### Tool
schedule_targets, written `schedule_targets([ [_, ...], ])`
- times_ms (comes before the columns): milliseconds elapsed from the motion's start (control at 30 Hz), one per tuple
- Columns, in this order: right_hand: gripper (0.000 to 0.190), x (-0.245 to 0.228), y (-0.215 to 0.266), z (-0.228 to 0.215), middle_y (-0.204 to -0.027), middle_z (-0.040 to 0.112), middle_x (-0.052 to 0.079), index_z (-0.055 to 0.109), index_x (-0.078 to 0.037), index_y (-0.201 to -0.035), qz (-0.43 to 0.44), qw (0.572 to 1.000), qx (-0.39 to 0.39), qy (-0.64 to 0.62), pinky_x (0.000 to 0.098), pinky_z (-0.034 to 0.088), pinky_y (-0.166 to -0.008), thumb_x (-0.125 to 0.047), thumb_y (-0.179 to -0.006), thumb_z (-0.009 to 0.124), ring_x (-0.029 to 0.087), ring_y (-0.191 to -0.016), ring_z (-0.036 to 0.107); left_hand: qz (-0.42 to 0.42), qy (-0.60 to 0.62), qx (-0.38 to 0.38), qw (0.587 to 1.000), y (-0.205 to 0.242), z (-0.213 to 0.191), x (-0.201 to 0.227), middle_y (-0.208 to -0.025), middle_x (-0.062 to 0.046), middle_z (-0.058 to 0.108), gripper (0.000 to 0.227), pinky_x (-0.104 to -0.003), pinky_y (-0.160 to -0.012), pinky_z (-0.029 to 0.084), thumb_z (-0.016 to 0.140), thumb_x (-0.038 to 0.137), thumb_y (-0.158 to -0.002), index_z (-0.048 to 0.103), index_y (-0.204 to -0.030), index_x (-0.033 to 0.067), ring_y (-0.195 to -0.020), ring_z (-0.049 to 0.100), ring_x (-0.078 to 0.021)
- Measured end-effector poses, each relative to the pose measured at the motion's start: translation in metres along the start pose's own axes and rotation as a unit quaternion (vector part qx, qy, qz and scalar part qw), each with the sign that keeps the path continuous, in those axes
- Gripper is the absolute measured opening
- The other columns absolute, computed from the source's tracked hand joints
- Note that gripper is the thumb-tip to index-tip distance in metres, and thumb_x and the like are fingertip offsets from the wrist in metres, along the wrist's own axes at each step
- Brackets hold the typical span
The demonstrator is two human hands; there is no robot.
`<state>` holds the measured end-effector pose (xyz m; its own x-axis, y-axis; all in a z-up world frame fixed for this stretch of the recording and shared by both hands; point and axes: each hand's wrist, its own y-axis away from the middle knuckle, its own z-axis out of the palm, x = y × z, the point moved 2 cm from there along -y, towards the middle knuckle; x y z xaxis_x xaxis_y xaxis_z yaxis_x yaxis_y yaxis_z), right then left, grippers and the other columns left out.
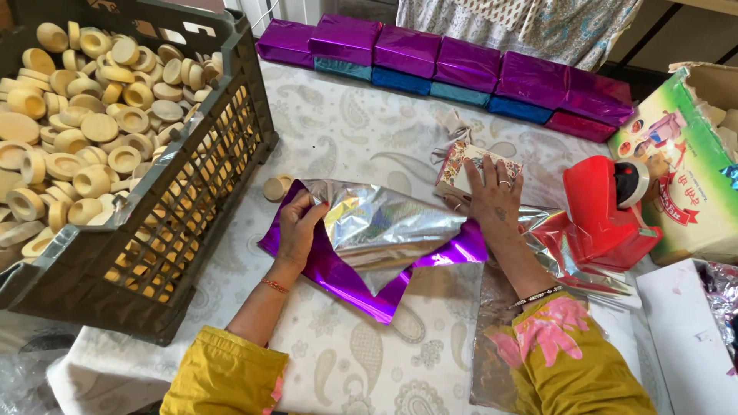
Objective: Wrapping small boxes with metallic and purple gift wrap and using adhesive tape.
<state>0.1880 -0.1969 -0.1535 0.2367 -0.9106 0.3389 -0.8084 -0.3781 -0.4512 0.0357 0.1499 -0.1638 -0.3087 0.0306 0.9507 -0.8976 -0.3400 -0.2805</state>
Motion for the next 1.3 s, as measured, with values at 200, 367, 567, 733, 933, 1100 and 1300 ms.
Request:
schedule_targets([
  [200, 0.091, -0.001, 0.002, -0.019, -0.162, 0.035, 0.016, 0.039, -0.024, -0.156, 0.011, 0.987, -0.059, -0.147, 0.0661, 0.016, -0.118, -0.066, -0.081, 0.069, 0.039, -0.149, 0.03, -0.074, 0.019, -0.057, 0.995, 0.001, 0.008, 0.001, -0.086, 0.006, 0.059, 0.015, -0.022, -0.073, 0.041, 0.066, 0.012, -0.087, 0.063, -0.076, 0.0024, -0.079, 0.049, -0.0033],
  [367, 0.093, -0.001, 0.004, -0.027, -0.162, 0.034, 0.016, 0.039, -0.024, -0.156, 0.014, 0.985, -0.062, -0.161, 0.0667, 0.015, -0.118, -0.066, -0.079, 0.07, 0.04, -0.149, 0.029, -0.067, -0.029, -0.085, 0.994, -0.003, 0.003, -0.022, -0.079, 0.005, 0.056, 0.02, -0.023, -0.07, 0.039, 0.068, 0.012, -0.09, 0.061, -0.072, 0.004, -0.076, 0.046, -0.0036],
  [567, 0.093, 0.0, 0.006, -0.035, -0.157, 0.043, 0.018, 0.043, -0.019, -0.153, 0.006, 0.979, 0.012, -0.203, 0.069, 0.015, -0.118, -0.069, -0.08, 0.069, 0.041, -0.147, 0.034, -0.117, -0.022, -0.076, 0.99, -0.001, 0.0, -0.029, -0.077, 0.007, 0.051, 0.024, -0.022, -0.066, 0.037, 0.068, 0.014, -0.092, 0.057, -0.072, 0.0072, -0.073, 0.043, -0.0031],
  [733, 0.08, -0.02, 0.013, -0.063, -0.153, 0.055, 0.014, 0.052, -0.014, -0.148, -0.034, 0.917, 0.09, -0.386, 0.0604, 0.024, -0.126, -0.068, -0.09, 0.06, 0.036, -0.15, 0.043, -0.163, 0.051, -0.068, 0.983, -0.003, 0.003, -0.026, -0.083, 0.006, 0.054, 0.025, -0.023, -0.074, 0.05, 0.065, 0.025, -0.102, 0.062, -0.083, 0.0092, -0.079, 0.053, -0.0026],
  [933, 0.075, -0.081, 0.034, -0.106, -0.146, 0.059, 0.012, 0.06, -0.011, -0.138, -0.239, 0.832, 0.007, -0.5, 0.0522, 0.032, -0.121, -0.063, -0.085, 0.068, 0.04, -0.146, 0.043, -0.197, 0.058, -0.065, 0.976, -0.006, -0.003, -0.034, -0.109, -0.002, 0.071, 0.043, -0.029, -0.083, 0.058, 0.051, 0.044, -0.102, 0.07, -0.114, 0.0077, -0.098, 0.067, -0.011],
  [1100, 0.051, -0.096, 0.047, -0.076, -0.136, 0.064, 0.009, 0.069, -0.012, -0.125, -0.251, 0.857, -0.046, -0.448, 0.0462, 0.042, -0.109, -0.037, -0.081, 0.077, 0.032, -0.133, 0.052, -0.199, 0.018, -0.096, 0.975, -0.006, 0.003, -0.017, -0.116, -0.003, 0.07, 0.05, -0.027, -0.086, 0.058, 0.045, 0.049, -0.102, 0.07, -0.116, 0.0081, -0.106, 0.066, -0.0097],
  [1300, 0.022, -0.083, 0.044, -0.031, -0.12, 0.072, 0.012, 0.072, -0.006, -0.113, -0.154, 0.834, 0.036, -0.528, 0.0368, 0.054, -0.096, -0.016, -0.094, 0.069, 0.03, -0.113, 0.068, -0.131, -0.133, -0.128, 0.974, -0.002, 0.006, -0.033, -0.096, -0.008, 0.068, 0.037, -0.029, -0.077, 0.056, 0.059, 0.038, -0.108, 0.074, -0.11, 0.0035, -0.087, 0.063, -0.0133],
])
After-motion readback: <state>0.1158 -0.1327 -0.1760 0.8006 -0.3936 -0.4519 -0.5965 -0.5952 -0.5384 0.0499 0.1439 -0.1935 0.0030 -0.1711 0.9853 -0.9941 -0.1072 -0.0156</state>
